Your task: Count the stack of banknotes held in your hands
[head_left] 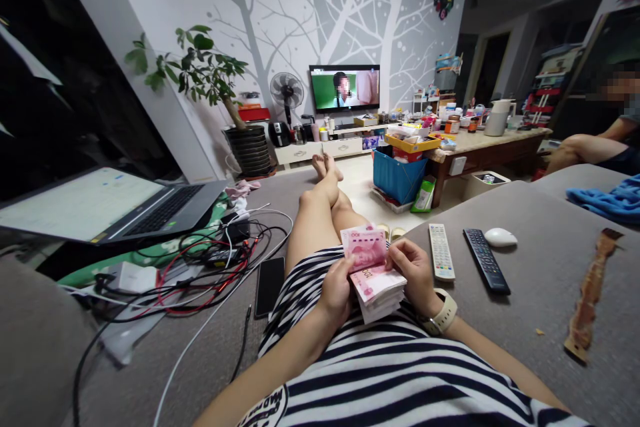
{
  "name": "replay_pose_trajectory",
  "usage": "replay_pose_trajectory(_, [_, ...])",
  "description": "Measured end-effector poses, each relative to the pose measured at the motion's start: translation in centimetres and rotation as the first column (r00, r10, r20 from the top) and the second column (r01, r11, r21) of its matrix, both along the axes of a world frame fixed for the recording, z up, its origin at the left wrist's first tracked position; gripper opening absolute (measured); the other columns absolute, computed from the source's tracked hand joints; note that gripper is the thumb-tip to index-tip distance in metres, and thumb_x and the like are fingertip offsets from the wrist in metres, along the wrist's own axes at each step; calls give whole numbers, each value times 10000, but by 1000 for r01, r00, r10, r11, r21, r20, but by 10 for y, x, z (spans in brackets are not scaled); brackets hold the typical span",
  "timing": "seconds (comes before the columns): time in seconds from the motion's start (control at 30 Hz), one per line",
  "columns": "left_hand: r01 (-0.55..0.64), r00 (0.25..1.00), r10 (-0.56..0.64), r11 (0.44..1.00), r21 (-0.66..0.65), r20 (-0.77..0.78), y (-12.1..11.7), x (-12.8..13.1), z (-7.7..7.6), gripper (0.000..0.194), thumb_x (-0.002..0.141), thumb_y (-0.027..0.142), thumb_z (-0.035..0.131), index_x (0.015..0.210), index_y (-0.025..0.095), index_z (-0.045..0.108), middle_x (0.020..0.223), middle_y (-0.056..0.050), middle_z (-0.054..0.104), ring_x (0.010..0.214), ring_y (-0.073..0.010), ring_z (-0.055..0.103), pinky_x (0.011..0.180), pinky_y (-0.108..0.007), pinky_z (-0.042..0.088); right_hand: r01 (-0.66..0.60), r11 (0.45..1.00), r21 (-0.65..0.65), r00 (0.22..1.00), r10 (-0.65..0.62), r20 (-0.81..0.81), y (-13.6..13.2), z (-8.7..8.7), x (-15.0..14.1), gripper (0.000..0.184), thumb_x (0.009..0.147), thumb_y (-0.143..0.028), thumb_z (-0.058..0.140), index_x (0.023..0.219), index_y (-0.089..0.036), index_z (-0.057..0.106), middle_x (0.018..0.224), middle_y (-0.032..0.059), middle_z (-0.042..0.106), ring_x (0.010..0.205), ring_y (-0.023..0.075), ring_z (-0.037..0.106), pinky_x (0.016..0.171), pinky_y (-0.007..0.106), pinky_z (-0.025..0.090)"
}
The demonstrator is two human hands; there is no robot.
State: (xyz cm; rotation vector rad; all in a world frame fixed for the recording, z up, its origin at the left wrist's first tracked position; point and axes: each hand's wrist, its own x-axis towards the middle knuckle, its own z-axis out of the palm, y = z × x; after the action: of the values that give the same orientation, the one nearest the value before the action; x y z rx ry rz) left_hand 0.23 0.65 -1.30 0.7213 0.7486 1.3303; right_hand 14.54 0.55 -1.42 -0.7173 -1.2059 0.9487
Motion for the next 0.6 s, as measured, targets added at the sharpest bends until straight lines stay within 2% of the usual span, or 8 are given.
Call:
replay_pose_trajectory(0.13, [48, 999, -48, 999, 1, -13, -1, -1, 1, 164, 768, 243, 595, 808, 111, 683, 779, -67, 739, 952, -283, 665, 812, -343, 504, 83, 996, -15, 996, -83, -35, 3, 1, -1, 263, 728, -352, 732, 714, -189, 526, 636, -42, 489, 573, 108, 432, 557, 240, 361])
replay_pose_trajectory(0.23, [70, 997, -70, 998, -8, -18, -3, -1, 3, 166, 733, 257, 636, 797, 110, 680, 768, -74, 738, 910, -283, 676, 799, -349, 510, 94, 995, -18, 992, -95, -82, 6, 2, -2, 306, 681, -329, 769, 776, -197, 511, 679, -49, 470, 600, 106, 429, 565, 231, 362])
replay_pose_trajectory(0.4, [51, 998, -52, 999, -18, -40, -4, -1, 5, 219, 647, 299, 717, 746, 109, 672, 723, -91, 727, 781, -252, 690, 783, -362, 516, 54, 998, -27, 998, -54, 16, 8, -1, 0, 285, 741, -360, 711, 671, -179, 503, 633, -41, 455, 586, 106, 397, 556, 236, 337])
replay_pose_trajectory(0.53, [52, 999, -52, 999, 0, -1, -3, 0, 5, 218, 673, 306, 709, 781, 119, 683, 745, -83, 731, 875, -263, 680, 812, -356, 506, 69, 997, -20, 996, -68, 53, 7, -2, 1, 296, 766, -368, 681, 625, -174, 507, 599, -38, 452, 574, 106, 375, 552, 242, 320])
replay_pose_trajectory(0.6, [14, 1000, -14, 1000, 3, 12, -3, 1, 6, 230, 705, 340, 687, 783, 124, 685, 773, -75, 735, 926, -272, 668, 820, -356, 502, 69, 998, -8, 997, -69, 47, 7, -2, 1, 290, 770, -360, 677, 619, -175, 512, 590, -40, 448, 566, 105, 371, 548, 241, 315])
